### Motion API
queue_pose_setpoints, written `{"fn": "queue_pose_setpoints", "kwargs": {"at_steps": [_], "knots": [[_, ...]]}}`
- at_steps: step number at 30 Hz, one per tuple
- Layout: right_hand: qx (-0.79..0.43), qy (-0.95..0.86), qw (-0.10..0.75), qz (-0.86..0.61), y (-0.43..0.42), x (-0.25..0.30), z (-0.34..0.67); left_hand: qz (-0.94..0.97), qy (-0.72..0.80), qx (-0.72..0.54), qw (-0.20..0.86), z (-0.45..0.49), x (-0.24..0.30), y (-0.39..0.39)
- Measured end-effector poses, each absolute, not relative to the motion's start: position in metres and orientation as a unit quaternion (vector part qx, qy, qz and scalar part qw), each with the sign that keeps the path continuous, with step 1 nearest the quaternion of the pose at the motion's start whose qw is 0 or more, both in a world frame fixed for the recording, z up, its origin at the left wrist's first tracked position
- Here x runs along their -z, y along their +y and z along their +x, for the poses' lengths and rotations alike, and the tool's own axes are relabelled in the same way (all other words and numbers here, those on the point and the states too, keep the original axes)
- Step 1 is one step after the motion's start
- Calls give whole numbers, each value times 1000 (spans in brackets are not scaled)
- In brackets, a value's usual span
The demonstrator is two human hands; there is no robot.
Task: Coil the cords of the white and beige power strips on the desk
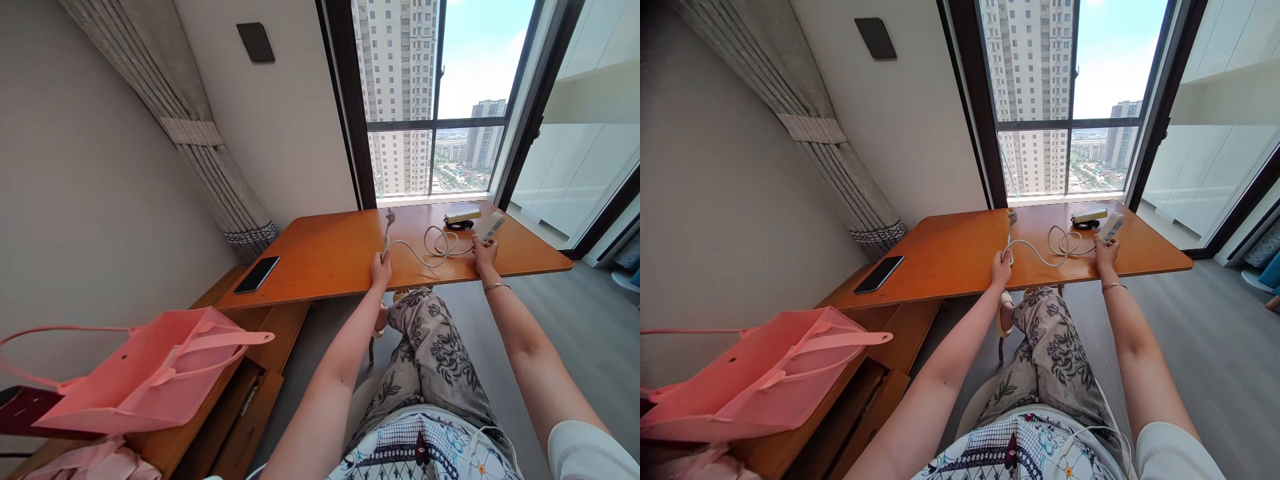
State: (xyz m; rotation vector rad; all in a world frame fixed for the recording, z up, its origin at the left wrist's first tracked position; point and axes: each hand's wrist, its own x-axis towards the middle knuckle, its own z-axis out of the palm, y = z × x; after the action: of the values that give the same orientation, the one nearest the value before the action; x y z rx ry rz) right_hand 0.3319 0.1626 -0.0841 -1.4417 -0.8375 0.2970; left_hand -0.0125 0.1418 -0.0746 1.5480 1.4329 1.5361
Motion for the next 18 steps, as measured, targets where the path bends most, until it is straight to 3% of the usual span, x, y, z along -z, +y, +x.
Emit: {"fn": "queue_pose_setpoints", "kwargs": {"at_steps": [10, 18], "knots": [[-127, -207, 736, -632, 149, 80, 389, 398, 470, -670, 414, -30, 76, 161], [-144, -160, 770, -601, 149, 82, 400, 231, 493, -704, 456, -125, 60, 182]]}}
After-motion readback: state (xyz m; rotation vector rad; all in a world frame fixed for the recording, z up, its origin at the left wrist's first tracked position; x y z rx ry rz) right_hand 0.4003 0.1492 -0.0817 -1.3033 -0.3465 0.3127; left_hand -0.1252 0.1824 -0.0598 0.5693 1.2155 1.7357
